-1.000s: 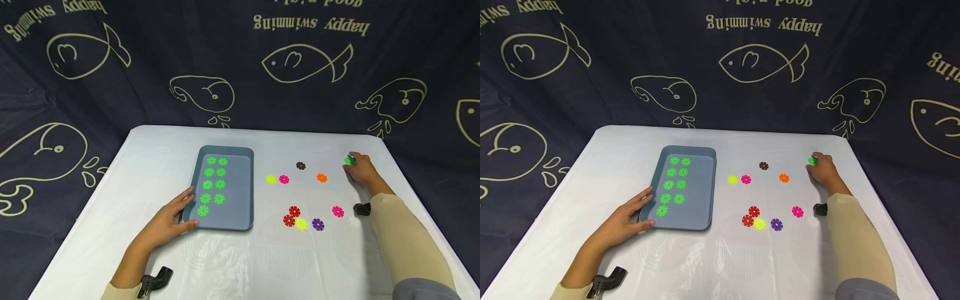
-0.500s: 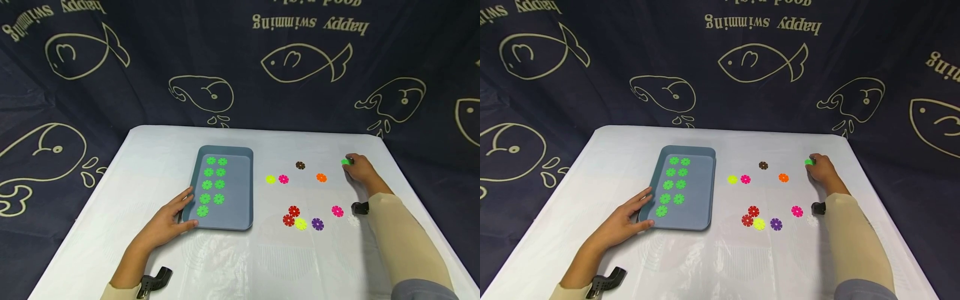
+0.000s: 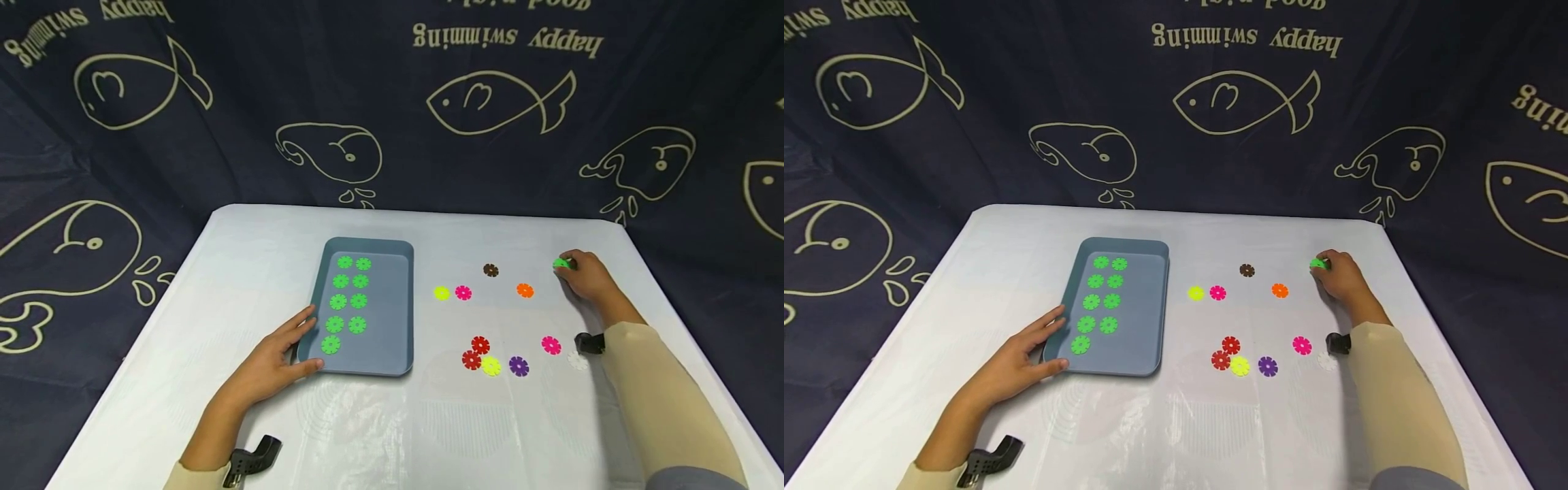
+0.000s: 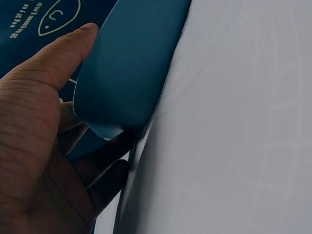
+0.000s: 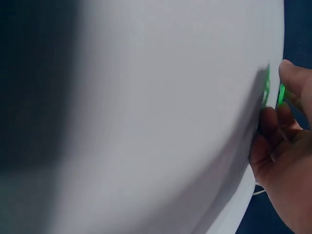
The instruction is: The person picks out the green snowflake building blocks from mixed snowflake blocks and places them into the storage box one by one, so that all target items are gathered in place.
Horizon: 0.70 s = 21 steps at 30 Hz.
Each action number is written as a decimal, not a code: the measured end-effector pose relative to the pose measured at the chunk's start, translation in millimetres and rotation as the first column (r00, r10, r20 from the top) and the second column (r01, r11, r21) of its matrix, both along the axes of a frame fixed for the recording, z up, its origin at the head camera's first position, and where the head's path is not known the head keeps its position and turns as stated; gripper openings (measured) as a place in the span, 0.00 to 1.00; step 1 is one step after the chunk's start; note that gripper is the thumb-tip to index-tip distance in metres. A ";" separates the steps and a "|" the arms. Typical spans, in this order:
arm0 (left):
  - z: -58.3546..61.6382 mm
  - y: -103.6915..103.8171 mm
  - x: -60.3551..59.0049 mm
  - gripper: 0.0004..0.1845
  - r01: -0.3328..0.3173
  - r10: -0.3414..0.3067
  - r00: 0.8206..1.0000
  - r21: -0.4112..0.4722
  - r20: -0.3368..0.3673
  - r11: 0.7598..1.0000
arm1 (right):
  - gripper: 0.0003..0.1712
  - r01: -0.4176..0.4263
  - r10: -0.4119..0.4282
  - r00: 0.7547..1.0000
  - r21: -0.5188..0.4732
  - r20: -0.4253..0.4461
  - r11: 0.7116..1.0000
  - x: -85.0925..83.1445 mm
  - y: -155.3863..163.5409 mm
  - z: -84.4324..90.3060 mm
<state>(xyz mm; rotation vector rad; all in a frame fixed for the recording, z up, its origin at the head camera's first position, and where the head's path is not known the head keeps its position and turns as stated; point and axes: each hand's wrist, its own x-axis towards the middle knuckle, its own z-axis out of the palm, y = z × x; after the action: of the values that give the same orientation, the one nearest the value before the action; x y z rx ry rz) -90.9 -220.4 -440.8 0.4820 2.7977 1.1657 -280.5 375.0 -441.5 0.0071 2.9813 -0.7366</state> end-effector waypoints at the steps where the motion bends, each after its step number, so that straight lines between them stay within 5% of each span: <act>1: -0.2 0.0 -0.1 0.47 0.000 0.000 1.000 -0.001 -0.004 1.000 | 0.25 -0.010 0.010 1.000 -0.009 -0.001 1.000 1.0 -1.4 1.6; 21: -0.8 -0.4 -0.4 0.47 -0.007 0.007 1.000 -0.009 -0.011 1.000 | 0.24 -0.126 0.113 0.989 -0.142 -0.091 0.982 19.0 -31.9 22.6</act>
<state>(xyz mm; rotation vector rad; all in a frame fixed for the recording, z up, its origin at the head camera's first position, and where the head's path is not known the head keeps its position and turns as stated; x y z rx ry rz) -91.4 -220.8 -441.6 0.4795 2.8144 1.1554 -261.5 343.1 -419.0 -0.2139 2.9628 -0.9618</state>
